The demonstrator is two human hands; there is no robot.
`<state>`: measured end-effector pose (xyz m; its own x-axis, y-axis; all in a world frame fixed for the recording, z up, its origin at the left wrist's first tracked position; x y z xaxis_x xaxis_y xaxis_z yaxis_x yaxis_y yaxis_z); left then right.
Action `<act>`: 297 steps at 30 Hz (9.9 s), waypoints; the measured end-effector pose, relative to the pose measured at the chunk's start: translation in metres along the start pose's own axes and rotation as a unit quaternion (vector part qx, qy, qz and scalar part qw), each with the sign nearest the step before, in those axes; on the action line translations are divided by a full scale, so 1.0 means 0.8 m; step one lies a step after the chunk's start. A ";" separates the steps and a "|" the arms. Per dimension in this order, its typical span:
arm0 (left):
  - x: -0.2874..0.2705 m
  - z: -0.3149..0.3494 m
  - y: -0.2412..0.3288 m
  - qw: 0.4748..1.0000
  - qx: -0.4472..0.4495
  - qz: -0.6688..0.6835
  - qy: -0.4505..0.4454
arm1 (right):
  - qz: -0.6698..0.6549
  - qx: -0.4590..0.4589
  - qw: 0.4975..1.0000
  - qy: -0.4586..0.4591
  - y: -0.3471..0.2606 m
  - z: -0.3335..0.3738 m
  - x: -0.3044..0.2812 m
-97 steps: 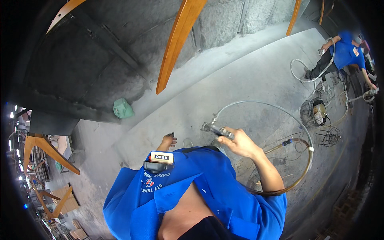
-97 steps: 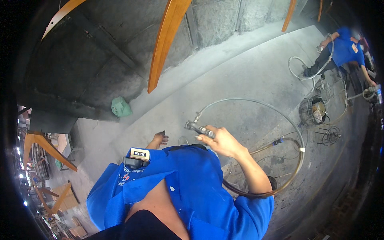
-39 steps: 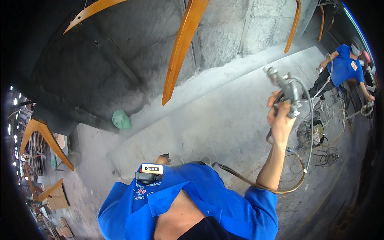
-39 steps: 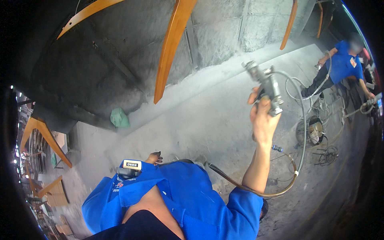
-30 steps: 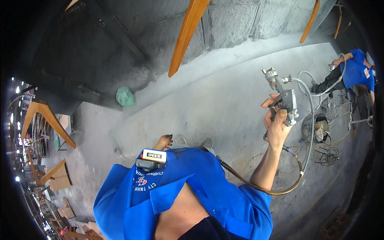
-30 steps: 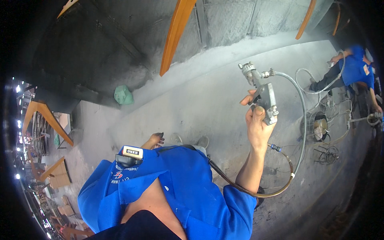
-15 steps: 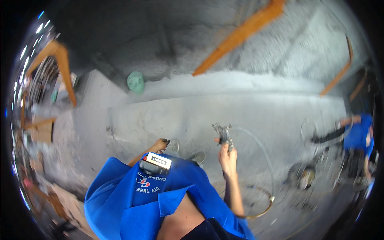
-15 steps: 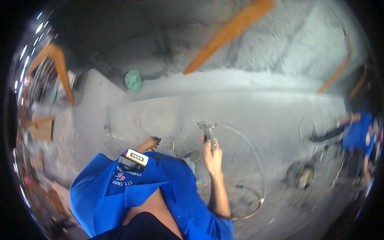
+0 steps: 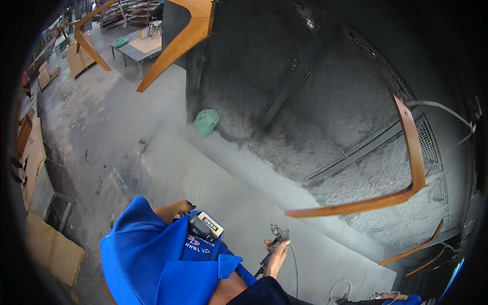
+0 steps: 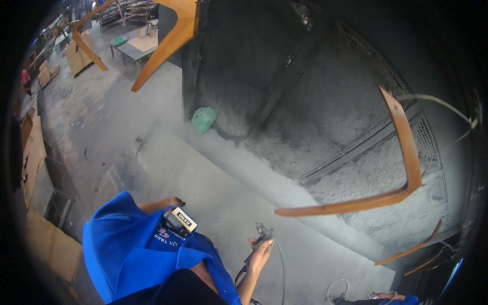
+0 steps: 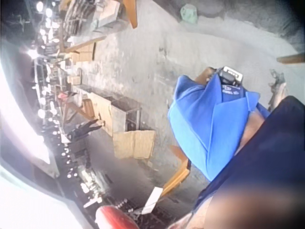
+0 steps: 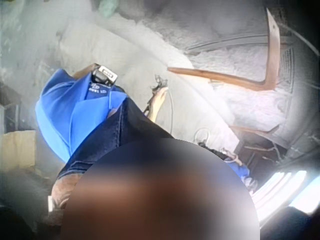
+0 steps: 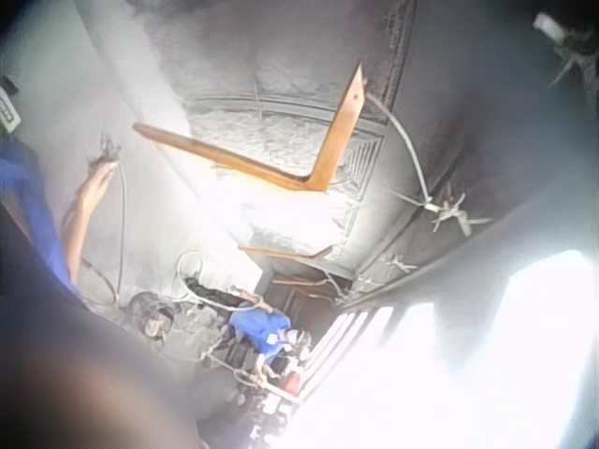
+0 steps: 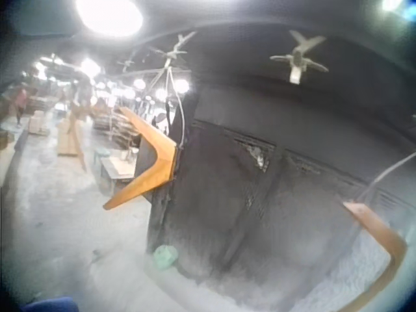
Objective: The person uses a spray gun to apply finish to a hanging wooden chair frame. They hold the frame with one hand and move the spray gun with the other, covering multiple sides of the frame in a workshop setting.
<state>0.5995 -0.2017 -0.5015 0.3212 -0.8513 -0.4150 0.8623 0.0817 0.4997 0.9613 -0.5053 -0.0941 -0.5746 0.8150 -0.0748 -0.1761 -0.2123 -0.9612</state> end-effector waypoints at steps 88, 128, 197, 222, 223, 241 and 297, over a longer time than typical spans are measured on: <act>-0.716 0.703 0.519 0.545 0.576 -0.084 0.604 | -0.292 -0.136 0.893 -0.315 -0.386 0.018 0.483; -0.535 0.712 0.702 0.310 0.687 -0.323 0.572 | -0.281 -0.219 0.899 -0.256 -0.356 0.013 0.391; -0.875 0.393 0.278 0.591 0.544 0.454 0.385 | -0.266 -0.486 0.805 0.212 -0.393 0.200 0.138; -0.862 0.395 0.301 0.639 0.521 0.448 0.344 | -0.325 -0.488 0.799 0.134 -0.366 0.216 0.129; -0.864 0.390 0.297 0.641 0.502 0.462 0.351 | -0.319 -0.489 0.799 0.147 -0.365 0.219 0.120; -0.865 0.424 0.311 0.607 0.541 0.410 0.413 | -0.378 -0.279 0.857 -0.213 -0.310 0.224 0.340; -0.701 0.492 0.363 0.676 0.597 0.253 0.351 | -0.202 -0.124 0.961 0.146 -0.123 0.192 0.163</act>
<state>0.5159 0.0957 0.1756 0.9245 -0.3811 -0.0114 -0.2223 -0.5630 0.7960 0.7809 -0.4612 0.0313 -0.2448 0.9281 0.2805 -0.1198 0.2581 -0.9587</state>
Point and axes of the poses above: each hand's wrist, its own z-axis away from the middle knuckle, its own x-axis out of the palm, y = z × x, the point moved 10 cm from there along -z, towards the middle knuckle, and after that the axes turned 5 degrees about -z, right-handed, at the moved point
